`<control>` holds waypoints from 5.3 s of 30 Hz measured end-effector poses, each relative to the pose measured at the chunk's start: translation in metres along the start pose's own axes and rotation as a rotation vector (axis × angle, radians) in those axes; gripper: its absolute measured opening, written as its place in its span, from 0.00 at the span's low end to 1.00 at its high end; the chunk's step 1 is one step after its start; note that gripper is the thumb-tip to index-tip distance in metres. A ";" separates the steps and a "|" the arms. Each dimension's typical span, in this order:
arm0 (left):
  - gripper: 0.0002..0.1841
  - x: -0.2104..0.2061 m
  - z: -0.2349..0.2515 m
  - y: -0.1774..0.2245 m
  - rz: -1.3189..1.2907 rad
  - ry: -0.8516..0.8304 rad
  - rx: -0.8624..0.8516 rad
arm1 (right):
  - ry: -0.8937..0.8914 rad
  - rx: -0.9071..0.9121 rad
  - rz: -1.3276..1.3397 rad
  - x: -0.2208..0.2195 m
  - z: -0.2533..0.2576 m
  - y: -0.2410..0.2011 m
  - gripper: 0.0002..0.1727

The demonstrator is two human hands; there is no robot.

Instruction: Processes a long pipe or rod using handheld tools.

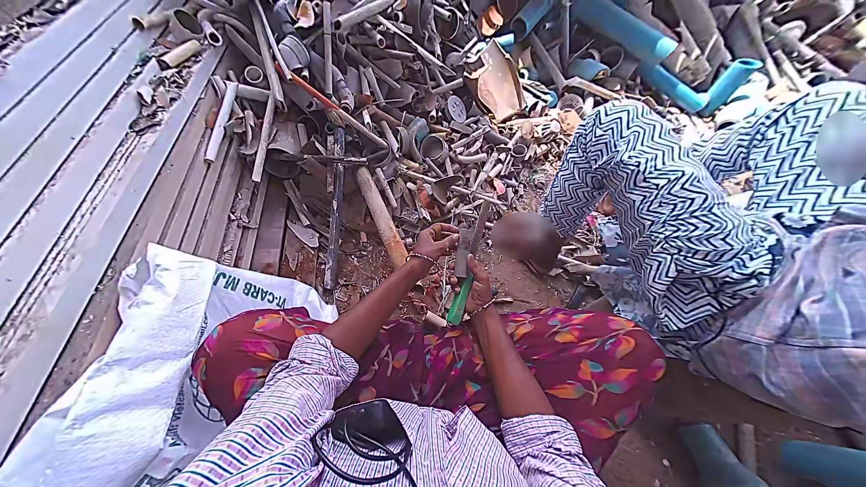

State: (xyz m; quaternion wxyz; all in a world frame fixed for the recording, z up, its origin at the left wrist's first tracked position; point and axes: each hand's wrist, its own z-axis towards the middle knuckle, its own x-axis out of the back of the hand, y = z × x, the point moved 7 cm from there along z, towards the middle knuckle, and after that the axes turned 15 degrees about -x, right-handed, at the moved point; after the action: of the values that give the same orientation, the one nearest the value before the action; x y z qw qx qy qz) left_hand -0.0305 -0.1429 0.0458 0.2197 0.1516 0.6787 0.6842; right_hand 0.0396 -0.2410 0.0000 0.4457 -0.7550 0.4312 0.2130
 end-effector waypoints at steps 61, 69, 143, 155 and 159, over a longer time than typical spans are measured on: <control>0.24 0.000 -0.010 0.004 -0.011 -0.077 0.010 | 0.445 0.346 -0.390 0.011 -0.006 -0.020 0.17; 0.24 -0.002 -0.008 0.007 -0.018 -0.084 -0.037 | 0.531 0.440 -0.500 0.015 -0.011 -0.028 0.20; 0.12 0.003 -0.018 -0.007 -0.188 0.148 0.367 | 0.348 0.299 -0.262 0.002 -0.009 -0.019 0.12; 0.13 0.020 -0.006 0.010 0.323 0.129 -0.050 | 0.327 0.247 -0.214 0.003 -0.005 -0.017 0.10; 0.14 0.014 0.002 0.025 0.601 -0.070 -0.609 | 0.386 0.300 -0.288 0.006 -0.005 -0.021 0.11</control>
State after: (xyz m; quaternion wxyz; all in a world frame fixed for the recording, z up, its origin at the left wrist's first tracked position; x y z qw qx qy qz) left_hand -0.0440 -0.1331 0.0695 0.0682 0.2940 0.3636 0.8813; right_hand 0.0603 -0.2436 0.0085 0.4877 -0.7607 0.4230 -0.0667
